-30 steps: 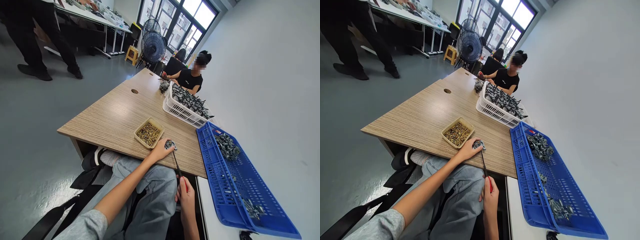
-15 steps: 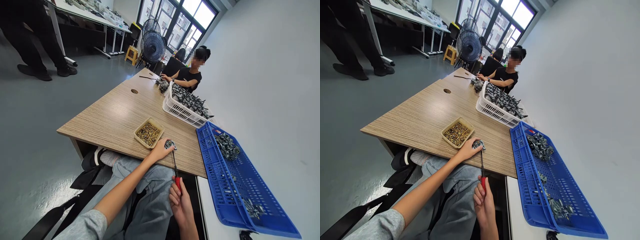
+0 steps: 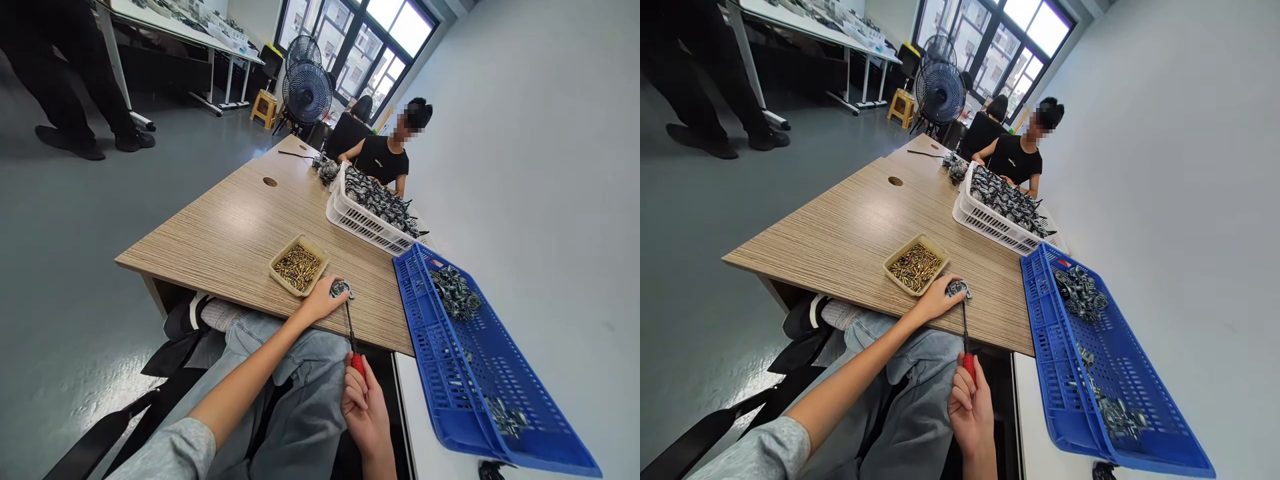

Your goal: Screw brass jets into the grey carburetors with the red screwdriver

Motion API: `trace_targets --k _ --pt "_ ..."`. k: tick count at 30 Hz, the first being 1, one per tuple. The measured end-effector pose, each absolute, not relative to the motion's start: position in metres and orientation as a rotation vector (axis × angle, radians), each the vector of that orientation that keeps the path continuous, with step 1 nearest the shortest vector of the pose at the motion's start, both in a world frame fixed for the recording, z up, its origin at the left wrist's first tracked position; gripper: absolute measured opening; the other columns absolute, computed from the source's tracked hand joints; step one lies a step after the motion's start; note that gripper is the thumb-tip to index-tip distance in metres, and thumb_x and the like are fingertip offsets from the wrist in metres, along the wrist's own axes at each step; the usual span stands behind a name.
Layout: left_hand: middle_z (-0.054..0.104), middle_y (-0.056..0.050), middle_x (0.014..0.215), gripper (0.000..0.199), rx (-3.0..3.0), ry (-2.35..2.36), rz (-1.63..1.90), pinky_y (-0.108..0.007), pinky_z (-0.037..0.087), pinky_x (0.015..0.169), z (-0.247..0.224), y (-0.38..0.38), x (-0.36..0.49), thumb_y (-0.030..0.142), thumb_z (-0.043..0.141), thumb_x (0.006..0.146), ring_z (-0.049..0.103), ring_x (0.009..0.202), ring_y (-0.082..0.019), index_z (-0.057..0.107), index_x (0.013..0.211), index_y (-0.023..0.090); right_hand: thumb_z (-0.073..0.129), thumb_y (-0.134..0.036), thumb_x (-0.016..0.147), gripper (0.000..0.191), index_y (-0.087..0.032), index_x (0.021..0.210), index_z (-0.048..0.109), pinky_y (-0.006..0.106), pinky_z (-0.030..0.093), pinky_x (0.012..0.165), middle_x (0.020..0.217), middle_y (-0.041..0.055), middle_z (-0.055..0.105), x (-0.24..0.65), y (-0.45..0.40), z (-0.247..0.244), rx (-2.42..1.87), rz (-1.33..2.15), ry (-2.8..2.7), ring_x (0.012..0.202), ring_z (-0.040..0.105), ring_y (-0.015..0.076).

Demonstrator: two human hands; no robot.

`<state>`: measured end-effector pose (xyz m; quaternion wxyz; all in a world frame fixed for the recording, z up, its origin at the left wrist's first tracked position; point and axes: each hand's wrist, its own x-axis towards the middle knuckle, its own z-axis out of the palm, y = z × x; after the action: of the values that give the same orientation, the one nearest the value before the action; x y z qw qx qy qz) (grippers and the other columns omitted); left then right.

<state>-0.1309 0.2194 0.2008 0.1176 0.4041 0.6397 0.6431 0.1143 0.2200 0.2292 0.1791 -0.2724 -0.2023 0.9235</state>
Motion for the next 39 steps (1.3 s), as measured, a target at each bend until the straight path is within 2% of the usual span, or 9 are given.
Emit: trace_targets --k 7,11,15,20,22,24,26,27,39 --pt "0.076 -0.011 0.119 0.035 1.183 1.871 1.892 -0.041 0.054 0.106 0.203 0.218 -0.130 0.036 0.073 0.090 0.070 0.113 -0.027 0.068 0.120 0.018 0.074 -0.025 0.098 0.015 -0.016 0.107 0.065 0.008 0.021 0.041 0.059 -0.0143 0.025 0.118 0.224 0.230 -0.790 2.560 -0.641 0.045 0.023 0.0029" --pt "0.076 -0.011 0.119 0.035 1.170 1.882 1.894 -0.041 0.055 0.106 0.203 0.218 -0.130 0.035 0.074 0.090 0.070 0.113 -0.027 0.069 0.120 0.018 0.079 -0.039 0.093 0.027 -0.018 0.105 0.069 0.013 0.023 0.040 0.058 -0.0140 0.024 0.122 0.228 0.225 -0.870 2.416 -0.899 0.045 0.017 0.0043" --pt "0.076 -0.012 0.121 0.035 1.176 1.865 1.900 -0.041 0.054 0.106 0.202 0.219 -0.129 0.034 0.073 0.090 0.070 0.115 -0.027 0.068 0.121 0.018 0.079 -0.060 0.089 0.046 -0.019 0.107 0.070 0.015 0.022 0.039 0.058 -0.0138 0.026 0.127 0.231 0.216 -1.055 2.046 -1.203 0.045 0.017 0.0042" --pt "0.076 -0.012 0.121 0.036 1.170 1.872 1.895 -0.042 0.054 0.107 0.200 0.220 -0.130 0.034 0.074 0.090 0.070 0.116 -0.027 0.068 0.121 0.018 0.073 -0.071 0.088 0.061 -0.020 0.122 0.068 0.023 0.034 0.041 0.061 -0.0096 0.046 0.138 0.238 0.209 -1.183 1.401 -1.680 0.045 0.038 0.0094" --pt "0.076 -0.011 0.121 0.035 1.174 1.874 1.895 -0.042 0.054 0.107 0.200 0.221 -0.130 0.034 0.074 0.089 0.071 0.115 -0.027 0.069 0.121 0.018 0.068 -0.070 0.091 0.061 -0.019 0.126 0.069 0.030 0.047 0.050 0.075 -0.0003 0.065 0.141 0.241 0.210 -1.186 1.065 -1.877 0.058 0.058 0.0171" --pt "0.076 -0.012 0.120 0.035 1.180 1.876 1.891 -0.042 0.055 0.106 0.200 0.220 -0.130 0.034 0.073 0.090 0.071 0.114 -0.027 0.069 0.121 0.018 0.062 -0.068 0.095 0.060 -0.018 0.127 0.071 0.037 0.057 0.073 0.105 0.0113 0.076 0.142 0.243 0.212 -1.139 0.760 -2.027 0.089 0.071 0.0271" --pt "0.076 -0.012 0.120 0.036 1.184 1.880 1.886 -0.042 0.054 0.107 0.199 0.221 -0.130 0.034 0.073 0.090 0.071 0.115 -0.027 0.069 0.122 0.018 0.057 -0.065 0.099 0.057 -0.018 0.128 0.072 0.043 0.055 0.094 0.127 0.0163 0.074 0.142 0.242 0.214 -1.067 0.582 -2.118 0.116 0.069 0.0324" --pt "0.076 -0.012 0.120 0.036 1.182 1.884 1.885 -0.042 0.054 0.107 0.199 0.221 -0.130 0.035 0.073 0.090 0.071 0.115 -0.028 0.069 0.122 0.018 0.054 -0.064 0.101 0.056 -0.018 0.129 0.071 0.043 0.053 0.098 0.131 0.0170 0.073 0.141 0.242 0.215 -1.039 0.543 -2.151 0.121 0.067 0.0328" --pt "0.076 -0.011 0.118 0.035 1.192 1.872 1.899 -0.042 0.055 0.105 0.200 0.220 -0.130 0.034 0.074 0.090 0.071 0.113 -0.027 0.068 0.120 0.018 0.051 -0.060 0.105 0.055 -0.016 0.134 0.068 0.041 0.051 0.097 0.127 0.0167 0.073 0.132 0.237 0.216 -0.970 0.517 -2.216 0.118 0.068 0.0306"
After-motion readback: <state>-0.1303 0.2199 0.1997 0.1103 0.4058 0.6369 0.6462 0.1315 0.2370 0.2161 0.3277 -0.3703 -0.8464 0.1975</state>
